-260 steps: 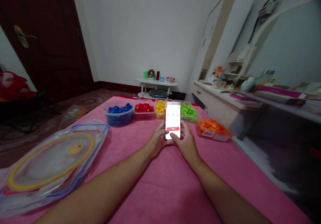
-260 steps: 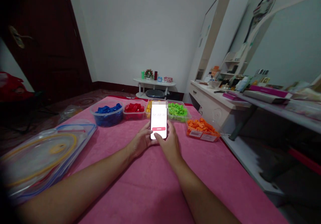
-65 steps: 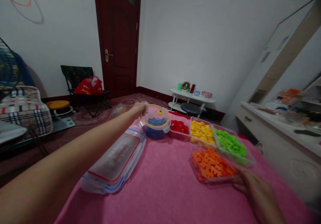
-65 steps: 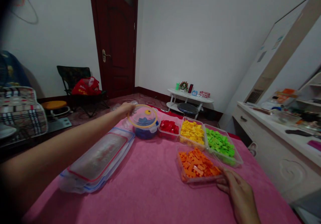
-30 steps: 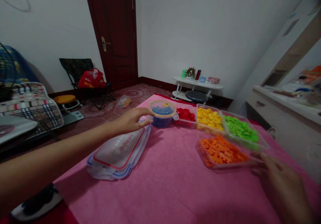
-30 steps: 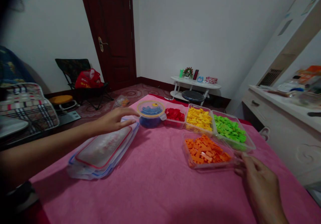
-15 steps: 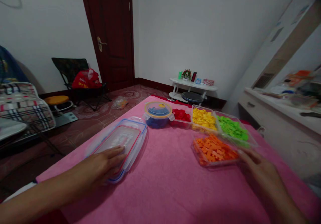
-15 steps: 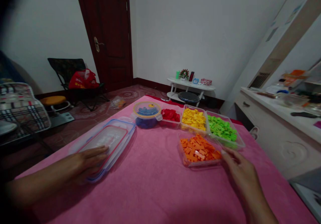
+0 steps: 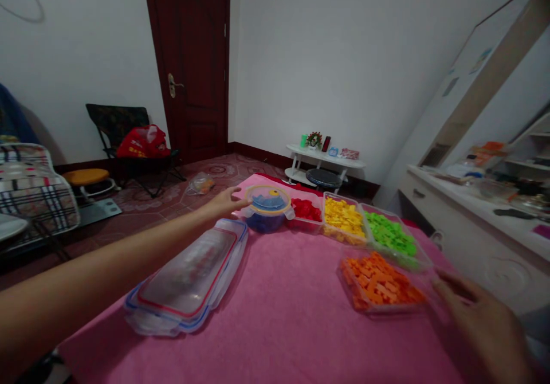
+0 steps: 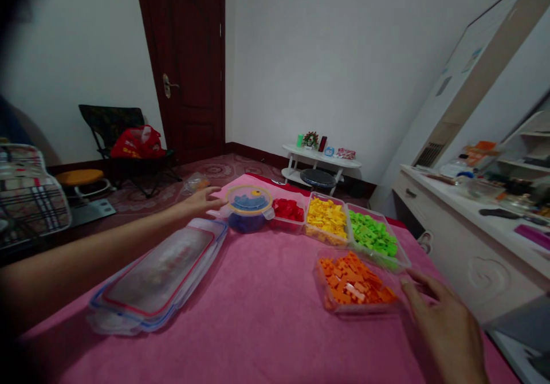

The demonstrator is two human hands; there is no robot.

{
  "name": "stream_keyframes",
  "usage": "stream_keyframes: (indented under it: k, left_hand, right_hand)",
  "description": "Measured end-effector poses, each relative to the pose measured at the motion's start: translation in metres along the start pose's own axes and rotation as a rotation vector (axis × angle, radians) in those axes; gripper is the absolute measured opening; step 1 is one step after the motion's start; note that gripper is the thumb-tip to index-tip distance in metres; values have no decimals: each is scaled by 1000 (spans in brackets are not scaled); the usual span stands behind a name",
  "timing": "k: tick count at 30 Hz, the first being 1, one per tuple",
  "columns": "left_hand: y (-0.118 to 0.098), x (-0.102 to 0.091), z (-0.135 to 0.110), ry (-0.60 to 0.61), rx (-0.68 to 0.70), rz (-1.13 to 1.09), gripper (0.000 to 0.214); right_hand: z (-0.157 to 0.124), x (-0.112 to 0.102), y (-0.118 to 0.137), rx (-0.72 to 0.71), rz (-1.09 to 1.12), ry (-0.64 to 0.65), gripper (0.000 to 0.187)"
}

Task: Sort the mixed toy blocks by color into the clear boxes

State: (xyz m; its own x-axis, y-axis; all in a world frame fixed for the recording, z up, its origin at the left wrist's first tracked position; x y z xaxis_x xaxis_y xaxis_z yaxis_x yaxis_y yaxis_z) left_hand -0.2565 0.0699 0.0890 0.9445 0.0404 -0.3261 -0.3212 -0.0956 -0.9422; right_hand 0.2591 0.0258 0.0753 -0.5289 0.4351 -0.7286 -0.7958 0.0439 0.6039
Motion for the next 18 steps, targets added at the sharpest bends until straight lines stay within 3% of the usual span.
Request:
stream_keyframes:
  k: [3, 7, 10, 13, 18]
  left_hand:
    - [-1, 7, 34, 59, -173, -126, 65]
    - [6, 8, 59, 14, -278, -130, 33]
    - [15, 7, 71, 6, -298, -138, 24]
    - [21, 1, 83, -1, -292, -129, 22]
    - [17, -27, 101, -84, -236, -70, 21]
  right_hand:
    - [-28, 6, 56, -111, 41, -66, 41]
    - [-74, 57, 130, -441, 146, 244, 26]
    - [-94, 98, 160, -577, 178, 464, 26]
    - [-84, 122, 174, -642, 131, 495, 29]
    - [-40, 143, 190, -696, -159, 319, 41]
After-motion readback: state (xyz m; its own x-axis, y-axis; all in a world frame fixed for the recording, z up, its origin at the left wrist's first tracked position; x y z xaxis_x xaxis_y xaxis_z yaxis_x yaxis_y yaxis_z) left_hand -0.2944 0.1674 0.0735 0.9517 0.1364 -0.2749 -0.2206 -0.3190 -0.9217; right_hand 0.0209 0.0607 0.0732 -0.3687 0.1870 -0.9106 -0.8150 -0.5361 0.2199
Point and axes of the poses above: each hand's wrist, its own z-axis towards the middle knuckle, its own x-axis out of the palm, y = z × x, the point moved 4 cm from there along z, towards the middle knuckle, and after that the axes turned 7 degrees about y, right-handed, at the moved point
